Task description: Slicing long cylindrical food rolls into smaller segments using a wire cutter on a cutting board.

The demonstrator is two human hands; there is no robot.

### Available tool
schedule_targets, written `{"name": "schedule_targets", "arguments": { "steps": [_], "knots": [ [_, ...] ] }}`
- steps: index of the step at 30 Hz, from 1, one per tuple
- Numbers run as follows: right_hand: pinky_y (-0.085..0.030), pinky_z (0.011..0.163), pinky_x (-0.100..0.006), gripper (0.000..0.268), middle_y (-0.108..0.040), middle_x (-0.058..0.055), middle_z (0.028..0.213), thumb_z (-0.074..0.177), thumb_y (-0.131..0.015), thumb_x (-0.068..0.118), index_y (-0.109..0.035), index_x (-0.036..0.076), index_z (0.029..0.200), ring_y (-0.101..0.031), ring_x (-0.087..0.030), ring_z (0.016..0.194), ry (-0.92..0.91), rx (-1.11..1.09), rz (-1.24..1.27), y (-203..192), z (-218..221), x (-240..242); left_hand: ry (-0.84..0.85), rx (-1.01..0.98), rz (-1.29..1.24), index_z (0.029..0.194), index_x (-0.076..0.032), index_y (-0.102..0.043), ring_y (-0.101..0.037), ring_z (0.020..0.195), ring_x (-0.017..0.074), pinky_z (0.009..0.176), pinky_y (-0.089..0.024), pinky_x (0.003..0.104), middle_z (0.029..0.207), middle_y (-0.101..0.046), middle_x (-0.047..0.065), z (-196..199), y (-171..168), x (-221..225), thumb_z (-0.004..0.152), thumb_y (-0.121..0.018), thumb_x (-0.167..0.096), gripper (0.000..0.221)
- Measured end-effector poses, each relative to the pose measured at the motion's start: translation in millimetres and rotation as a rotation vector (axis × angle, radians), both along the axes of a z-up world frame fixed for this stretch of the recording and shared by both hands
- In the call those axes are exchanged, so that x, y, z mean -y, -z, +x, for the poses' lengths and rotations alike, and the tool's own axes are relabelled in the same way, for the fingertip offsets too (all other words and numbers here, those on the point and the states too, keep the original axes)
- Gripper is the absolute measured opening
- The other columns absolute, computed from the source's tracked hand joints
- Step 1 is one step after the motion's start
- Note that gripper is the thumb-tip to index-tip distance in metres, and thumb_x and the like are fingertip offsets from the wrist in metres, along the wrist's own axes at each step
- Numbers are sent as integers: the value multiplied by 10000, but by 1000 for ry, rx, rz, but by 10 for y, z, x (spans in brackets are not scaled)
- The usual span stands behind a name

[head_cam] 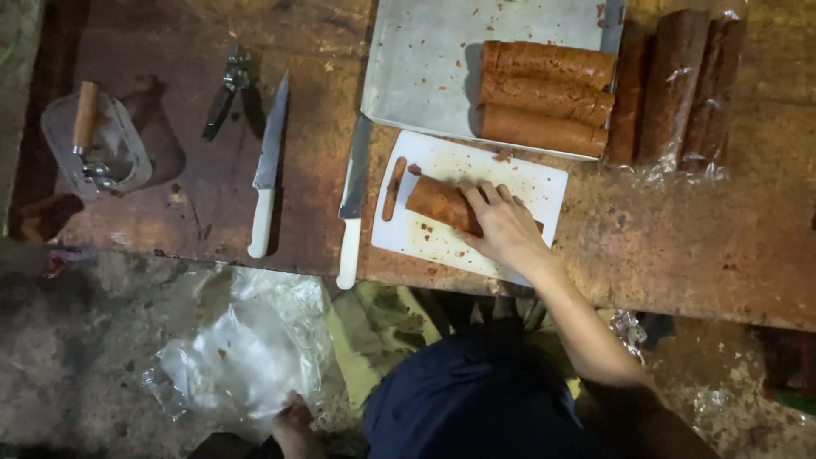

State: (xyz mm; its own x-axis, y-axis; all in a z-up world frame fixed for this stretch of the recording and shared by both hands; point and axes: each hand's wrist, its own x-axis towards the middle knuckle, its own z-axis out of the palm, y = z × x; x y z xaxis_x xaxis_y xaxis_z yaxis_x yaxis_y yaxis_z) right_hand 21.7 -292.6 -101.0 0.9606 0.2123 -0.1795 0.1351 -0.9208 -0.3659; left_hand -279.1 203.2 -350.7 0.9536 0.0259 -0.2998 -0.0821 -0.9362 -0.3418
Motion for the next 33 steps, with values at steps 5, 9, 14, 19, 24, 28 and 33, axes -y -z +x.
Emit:
{"name": "schedule_targets", "arguments": {
  "steps": [5,9,14,19,24,28,33],
  "knots": [
    [-446,1051,-638,882,-408,-211,1548,878,-768,361,-302,153,1597,-453,-518,1339,21,-132,10,-37,-45,45,-1530,322,-1438,1518,-63,-374,-352,1071,340,918,-459,581,1367,-357,261,681,-293,462,714,-493,304,891],
    [-416,1080,-649,862,-364,-245,1577,890,-761,358,-310,124,1587,-431,-516,1362,25,-157,19,-77,-65,20,-2045,654,-1047,1267,0,-611,-638,1125,395,813,-576,564,1267,-627,183,1760,-672,896,822,-790,-387,616],
    [-521,949,-630,833,-570,-164,1327,794,-809,290,-421,125,1513,-564,-426,1218,-10,-48,41,-232,-53,-85,-836,863,-1645,1385,-195,-433,-353,1246,247,1034,-381,276,1292,-346,40,2567,-1698,1888,950,-756,-70,556],
    [-539,907,-581,668,-581,-183,1326,862,-750,333,-508,116,1445,-581,-425,1198,-72,21,56,-176,-44,-63,-220,409,-856,1311,-26,-508,-456,1259,520,974,-490,631,1291,-489,307,2944,-2180,2314,965,-673,-442,566],
    [-540,892,-594,633,-614,-202,1267,830,-786,270,-554,90,1391,-608,-460,1136,-56,46,126,-198,-25,-69,-87,267,-690,1255,21,-498,-621,997,578,858,-549,596,1146,-545,272,3106,-1971,2257,952,-674,-224,428],
    [-539,910,-587,703,-600,-150,1285,771,-829,280,-553,111,1395,-604,-436,1150,-4,10,208,-221,22,-116,-174,113,-845,1308,65,-361,-628,843,639,745,-569,656,1276,-461,340,2922,-2317,2337,882,-695,-108,568],
    [-543,898,-598,674,-608,-146,1194,780,-838,266,-546,97,1364,-630,-441,1118,43,-2,282,-100,102,-202,-261,-142,-814,1256,-25,-423,-719,778,547,666,-607,596,901,-704,267,2663,-2591,2752,1024,-476,-327,385]
  ]
}}
